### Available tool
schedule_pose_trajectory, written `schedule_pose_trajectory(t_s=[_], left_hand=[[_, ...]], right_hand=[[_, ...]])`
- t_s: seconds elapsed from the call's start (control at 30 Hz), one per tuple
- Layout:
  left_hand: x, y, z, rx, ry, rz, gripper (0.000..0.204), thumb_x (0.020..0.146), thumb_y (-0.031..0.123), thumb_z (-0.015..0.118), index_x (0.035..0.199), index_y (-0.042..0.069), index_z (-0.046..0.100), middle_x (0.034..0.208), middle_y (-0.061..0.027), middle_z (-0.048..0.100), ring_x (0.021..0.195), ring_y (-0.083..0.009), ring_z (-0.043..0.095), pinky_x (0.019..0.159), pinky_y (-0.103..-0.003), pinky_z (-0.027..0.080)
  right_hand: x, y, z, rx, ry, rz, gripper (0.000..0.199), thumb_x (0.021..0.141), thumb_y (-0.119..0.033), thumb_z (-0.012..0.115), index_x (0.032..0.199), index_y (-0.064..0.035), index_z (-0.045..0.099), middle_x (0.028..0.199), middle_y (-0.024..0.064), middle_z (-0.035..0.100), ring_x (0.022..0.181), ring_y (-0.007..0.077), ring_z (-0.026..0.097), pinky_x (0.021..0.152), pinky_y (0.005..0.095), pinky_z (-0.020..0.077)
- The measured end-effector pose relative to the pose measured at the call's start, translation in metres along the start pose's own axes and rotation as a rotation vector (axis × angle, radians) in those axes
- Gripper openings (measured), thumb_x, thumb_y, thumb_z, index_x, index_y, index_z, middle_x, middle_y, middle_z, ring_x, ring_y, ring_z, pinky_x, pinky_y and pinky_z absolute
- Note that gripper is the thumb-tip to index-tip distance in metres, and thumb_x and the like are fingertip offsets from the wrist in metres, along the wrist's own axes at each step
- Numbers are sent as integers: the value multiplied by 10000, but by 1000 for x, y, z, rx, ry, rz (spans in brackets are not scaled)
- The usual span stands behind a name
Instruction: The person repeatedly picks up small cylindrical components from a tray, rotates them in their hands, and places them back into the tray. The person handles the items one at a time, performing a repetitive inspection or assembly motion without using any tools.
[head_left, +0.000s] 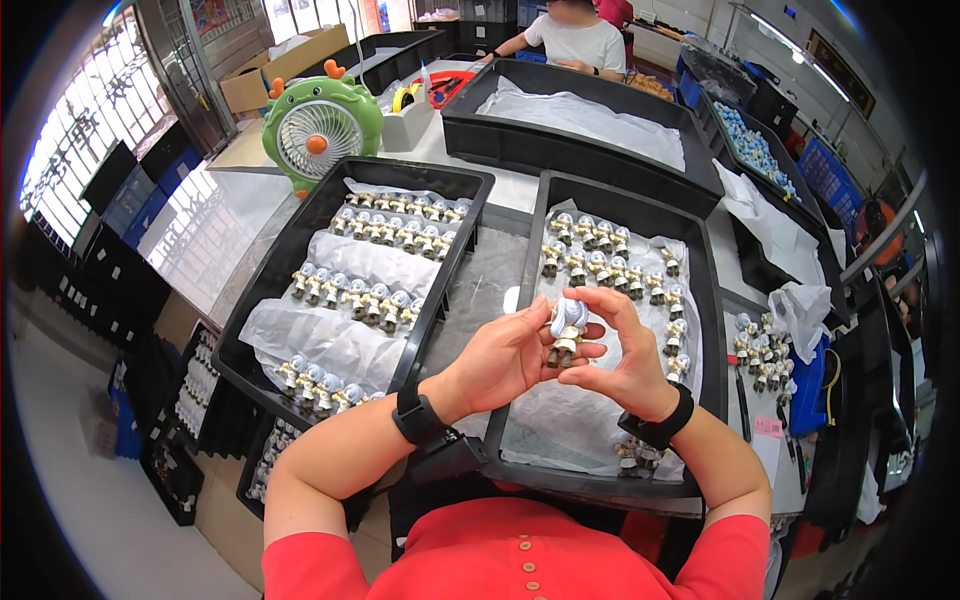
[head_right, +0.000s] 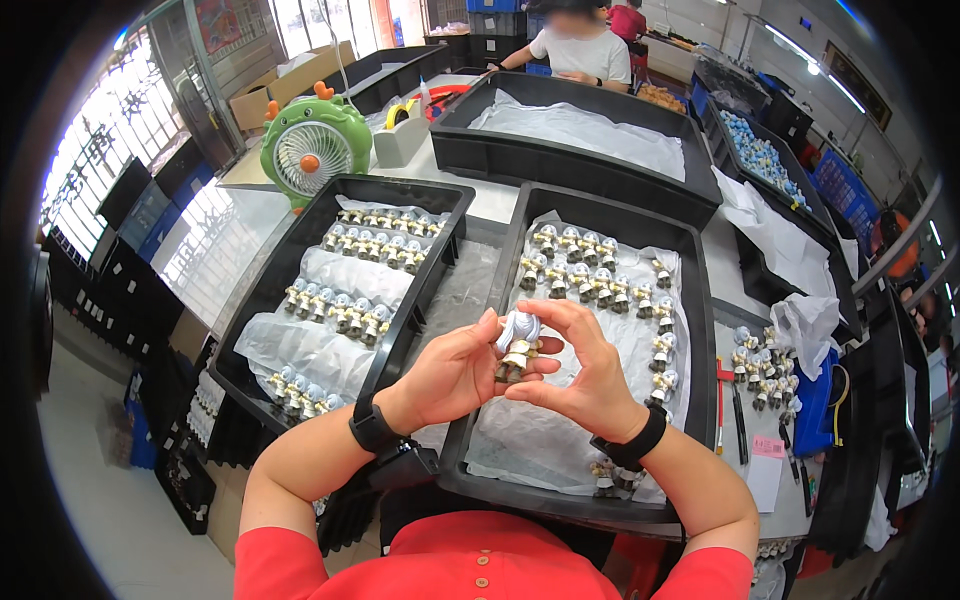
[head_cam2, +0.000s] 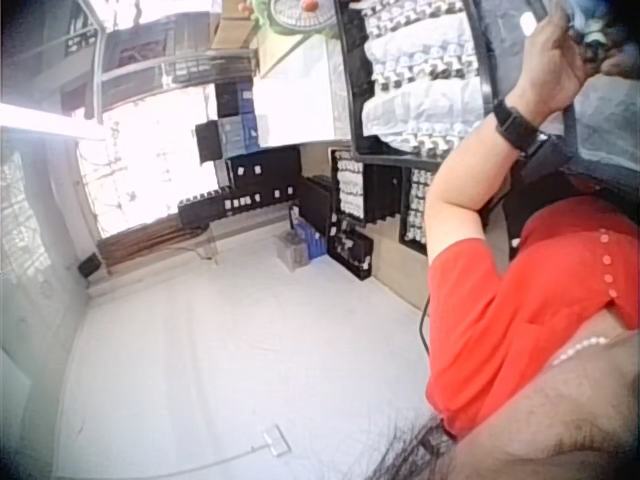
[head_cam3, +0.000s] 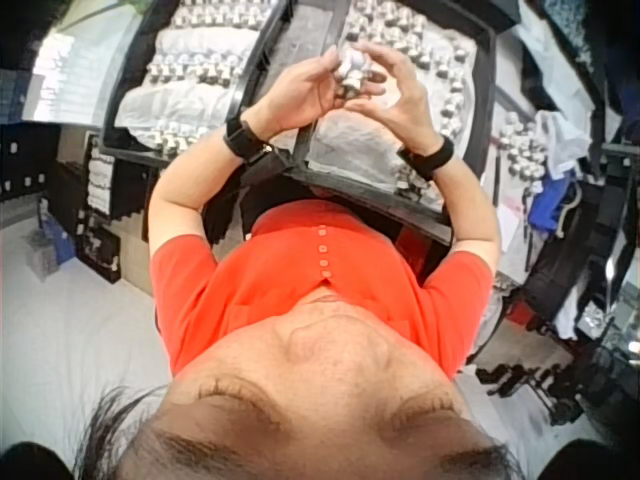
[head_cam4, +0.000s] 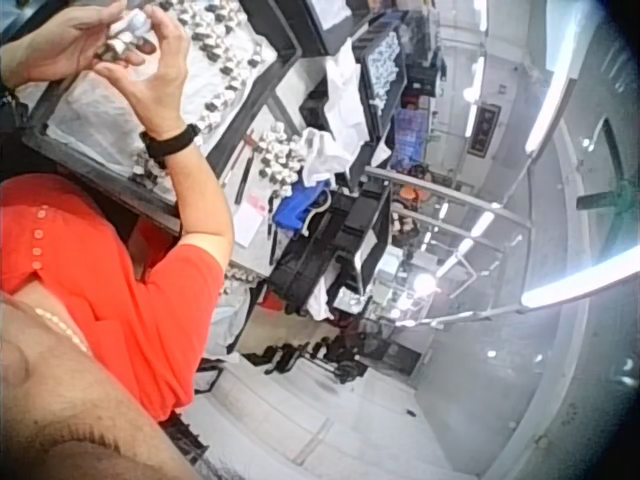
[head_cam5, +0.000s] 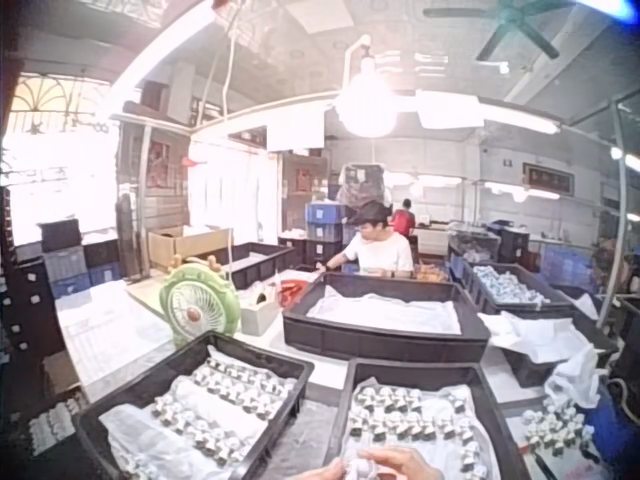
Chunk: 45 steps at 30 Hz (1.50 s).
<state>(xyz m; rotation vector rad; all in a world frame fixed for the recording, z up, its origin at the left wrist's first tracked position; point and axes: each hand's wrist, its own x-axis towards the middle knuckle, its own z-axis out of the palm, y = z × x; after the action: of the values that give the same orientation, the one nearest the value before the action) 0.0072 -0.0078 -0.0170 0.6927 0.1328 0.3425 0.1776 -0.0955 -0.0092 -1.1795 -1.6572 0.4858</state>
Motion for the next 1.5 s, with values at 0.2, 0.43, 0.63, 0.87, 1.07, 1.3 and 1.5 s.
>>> schedule_pose_trajectory(t_s=[0.2,0.43,0.63,0.87,1.07,1.3,1.5], left_hand=[[-1,0,0,52,1,16,498,1025,368,298,1367,11,356,1300,-181,496,1144,-249,556,899,-357,489],[-2,1,-1,85,-3,20,475,1022,336,340,1371,16,367,1302,-149,506,1118,-202,565,900,-350,488],[-1,0,-1,48,18,15,498,1019,374,331,1367,20,365,1295,-152,510,1144,-217,555,921,-359,477],[-1,0,-1,62,-13,1,492,1017,374,326,1368,31,363,1290,-158,507,1153,-244,551,920,-362,477],[-1,2,-3,39,-62,11,500,1007,335,358,1404,34,313,1334,-171,471,1167,-274,540,944,-373,466],[-1,4,-1,56,-38,14,504,1005,337,363,1411,43,307,1341,-165,468,1160,-278,542,951,-381,459],[-1,7,-1,63,-51,13,513,1003,352,362,1418,56,304,1343,-160,471,1150,-270,546,952,-378,454]], right_hand=[[1,-1,-3,-80,-18,-20,770,623,-276,863,1290,-100,518,1238,115,534,1186,289,480,992,383,403],[2,0,-5,-121,-25,-38,761,633,-282,856,1283,-85,512,1248,114,529,1187,288,479,995,382,398],[0,3,-1,-54,8,-3,769,631,-229,852,1285,-70,479,1251,113,530,1180,281,484,994,383,395],[-1,2,-1,-136,10,-32,762,618,-188,849,1271,-62,478,1220,114,531,1156,286,491,980,382,403],[-1,3,-1,-156,17,-48,718,627,-190,842,1245,-60,502,1195,125,529,1142,295,492,969,385,407],[-1,3,-2,-119,4,-20,781,632,-174,838,1301,-64,451,1237,128,530,1166,275,496,986,381,403],[-1,1,-2,-79,36,-28,866,637,-175,843,1361,-56,381,1235,125,547,1170,263,510,999,383,395]])
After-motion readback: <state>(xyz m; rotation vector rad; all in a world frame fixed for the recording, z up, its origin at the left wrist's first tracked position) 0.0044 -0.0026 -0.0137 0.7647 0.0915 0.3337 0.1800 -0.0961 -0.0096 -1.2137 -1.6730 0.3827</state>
